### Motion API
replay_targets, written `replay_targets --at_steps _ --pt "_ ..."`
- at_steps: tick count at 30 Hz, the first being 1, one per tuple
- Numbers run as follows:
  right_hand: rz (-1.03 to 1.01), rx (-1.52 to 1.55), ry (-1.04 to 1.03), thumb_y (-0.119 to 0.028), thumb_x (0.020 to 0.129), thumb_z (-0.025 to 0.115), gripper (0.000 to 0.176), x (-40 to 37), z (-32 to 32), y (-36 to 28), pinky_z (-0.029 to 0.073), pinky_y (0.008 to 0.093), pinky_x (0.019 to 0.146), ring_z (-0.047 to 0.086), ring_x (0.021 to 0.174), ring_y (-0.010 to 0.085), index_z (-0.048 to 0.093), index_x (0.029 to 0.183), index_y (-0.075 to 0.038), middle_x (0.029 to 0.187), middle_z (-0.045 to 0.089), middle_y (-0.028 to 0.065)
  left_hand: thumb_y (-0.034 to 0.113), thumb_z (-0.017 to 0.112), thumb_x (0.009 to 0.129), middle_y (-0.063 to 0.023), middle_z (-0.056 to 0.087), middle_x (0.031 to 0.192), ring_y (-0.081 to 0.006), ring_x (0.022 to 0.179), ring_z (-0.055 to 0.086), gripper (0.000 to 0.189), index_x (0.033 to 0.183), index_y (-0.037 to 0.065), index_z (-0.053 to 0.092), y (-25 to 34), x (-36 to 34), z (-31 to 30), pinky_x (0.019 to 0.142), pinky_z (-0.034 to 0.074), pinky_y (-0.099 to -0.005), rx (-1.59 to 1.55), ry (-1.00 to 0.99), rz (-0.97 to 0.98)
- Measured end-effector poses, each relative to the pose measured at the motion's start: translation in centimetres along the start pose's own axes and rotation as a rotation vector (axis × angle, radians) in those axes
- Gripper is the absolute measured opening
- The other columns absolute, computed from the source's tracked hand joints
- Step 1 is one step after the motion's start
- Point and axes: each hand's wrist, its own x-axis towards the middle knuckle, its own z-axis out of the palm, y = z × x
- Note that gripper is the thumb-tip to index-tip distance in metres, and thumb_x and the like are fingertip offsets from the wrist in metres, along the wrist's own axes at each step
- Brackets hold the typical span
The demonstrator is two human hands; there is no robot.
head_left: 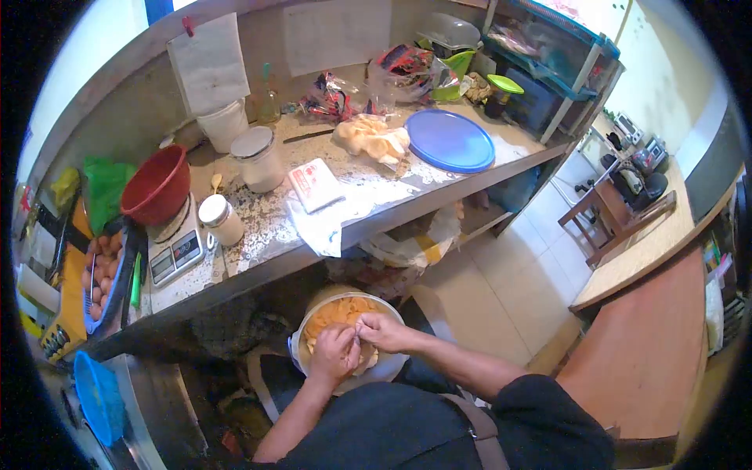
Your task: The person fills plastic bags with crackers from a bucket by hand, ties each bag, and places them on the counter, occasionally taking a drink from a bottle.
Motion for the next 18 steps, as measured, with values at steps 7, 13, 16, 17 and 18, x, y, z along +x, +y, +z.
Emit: replay_targets --at_steps 7,13,16,17,18 --pt "0.225 0.331 -0.090 -0.027 0.099 0.051 0.018 -1.6 -1.0 -3.1 0.034 0.0216 0.048 0.040 0.055 0.0030 0.051 0.089 -0.012 0.067 0.044 -0.0074 0.010 0.060 0.084 -0.0153 0.064 0.094 -0.0326 0.089 0.062 0.012 0.094 0.003 0.062 0.5 -1.3 1.3 0.081 0.049 -0.0407 -0.298 0.053 -0.086" --pt "-0.276 -0.409 0.073 -0.018 0.084 0.072 0.036 -2.8 -1.2 -7.1 0.050 0.0315 0.061 0.063 0.066 0.0187 0.061 0.113 -0.001 0.076 0.066 0.0094 0.008 0.062 0.084 -0.0140 0.064 0.090 -0.0279 0.081 0.063 0.012 0.093 0.000 0.063 0.6 -1.5 0.5 0.075 0.051 -0.0334 -0.346 -0.025 -0.154" --pt "-0.280 -0.481 0.071 -0.017 0.081 0.073 0.021 -2.7 -1.3 -6.7 0.051 0.0331 0.062 0.065 0.067 0.0232 0.067 0.096 -0.003 0.078 0.067 0.0132 0.007 0.063 0.084 -0.0129 0.064 0.089 -0.0251 0.081 0.063 0.015 0.096 -0.001 0.064 2.5 0.2 -1.9 0.074 0.051 -0.0331 -0.418 0.003 -0.203" --pt "-0.322 -0.466 0.141 -0.015 0.081 0.073 0.013 -2.7 -1.0 -7.2 0.051 0.0333 0.061 0.066 0.068 0.0250 0.069 0.087 -0.004 0.075 0.065 0.0134 0.007 0.065 0.084 -0.0128 0.065 0.091 -0.0236 0.083 0.065 0.016 0.098 -0.001 0.065 2.1 -0.1 -1.6 0.075 0.051 -0.0323 -0.453 0.028 -0.208" --pt "-0.324 -0.467 0.125 -0.015 0.081 0.073 0.013 -2.8 -1.0 -7.7 0.051 0.0333 0.061 0.066 0.068 0.0250 0.069 0.087 -0.004 0.075 0.065 0.0134 0.007 0.065 0.084 -0.0128 0.065 0.091 -0.0236 0.083 0.065 0.016 0.098 -0.001 0.065 2.5 0.0 -1.9 0.075 0.051 -0.0323 -0.451 0.040 -0.219"
